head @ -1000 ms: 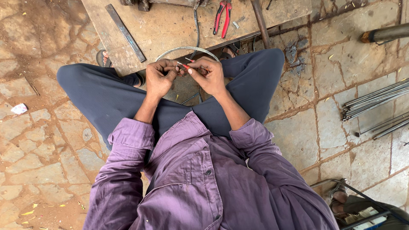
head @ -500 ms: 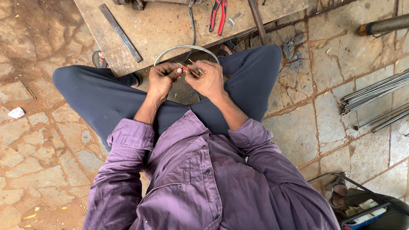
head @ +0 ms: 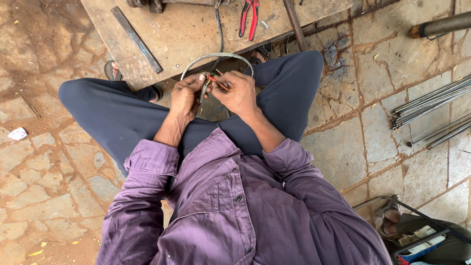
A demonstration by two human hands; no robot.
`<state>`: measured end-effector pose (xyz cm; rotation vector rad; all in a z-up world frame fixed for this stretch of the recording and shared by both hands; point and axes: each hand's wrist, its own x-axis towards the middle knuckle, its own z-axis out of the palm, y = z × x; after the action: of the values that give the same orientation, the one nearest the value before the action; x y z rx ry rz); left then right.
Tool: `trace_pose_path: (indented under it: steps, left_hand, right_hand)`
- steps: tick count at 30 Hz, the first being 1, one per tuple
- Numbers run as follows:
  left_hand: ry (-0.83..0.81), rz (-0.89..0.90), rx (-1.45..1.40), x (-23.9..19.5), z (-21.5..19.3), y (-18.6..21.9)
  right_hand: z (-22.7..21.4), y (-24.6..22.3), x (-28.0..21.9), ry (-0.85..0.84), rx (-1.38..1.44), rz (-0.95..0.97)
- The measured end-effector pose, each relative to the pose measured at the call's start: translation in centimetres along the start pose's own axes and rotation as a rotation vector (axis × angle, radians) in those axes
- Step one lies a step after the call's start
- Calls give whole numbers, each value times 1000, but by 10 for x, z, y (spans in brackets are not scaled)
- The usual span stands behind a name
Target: The person repairs a water pump by stripping wires and making electrical connections. The person uses pliers to strip and twist electrical wires together while the pump unit sits on a wooden surface.
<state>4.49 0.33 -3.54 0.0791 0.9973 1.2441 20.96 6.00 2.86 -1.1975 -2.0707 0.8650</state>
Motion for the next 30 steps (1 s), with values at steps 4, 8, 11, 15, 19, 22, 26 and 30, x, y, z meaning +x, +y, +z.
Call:
trace_pose_path:
  steps: [4, 8, 11, 15, 19, 22, 26, 30]
  left_hand:
    - [40, 21, 18, 1, -3, -1]
    - [126, 114, 46, 2, -2, -5]
    - [205, 193, 90, 1, -2, -3]
    - [283, 268, 154, 1, -1, -1]
    - [298, 296, 144, 1, -3, 2]
    - [290, 292, 128, 0, -4, 6]
    - [281, 289, 102, -2, -2, 10]
    - [271, 302, 92, -3, -1, 11]
  right_hand:
    - [1, -1, -1, -19, 27, -17]
    - [-3, 1, 7, -99, 67, 15]
    - [-6, 5, 16, -129, 85, -84]
    - [-3, 16, 19, -130, 140, 17]
    - [2, 37, 19, -69, 370, 146]
    - [-1, 46, 11, -47, 532, 227]
    - [-4, 49, 4, -210, 623, 322]
    - [-2, 52, -2, -510, 1006, 545]
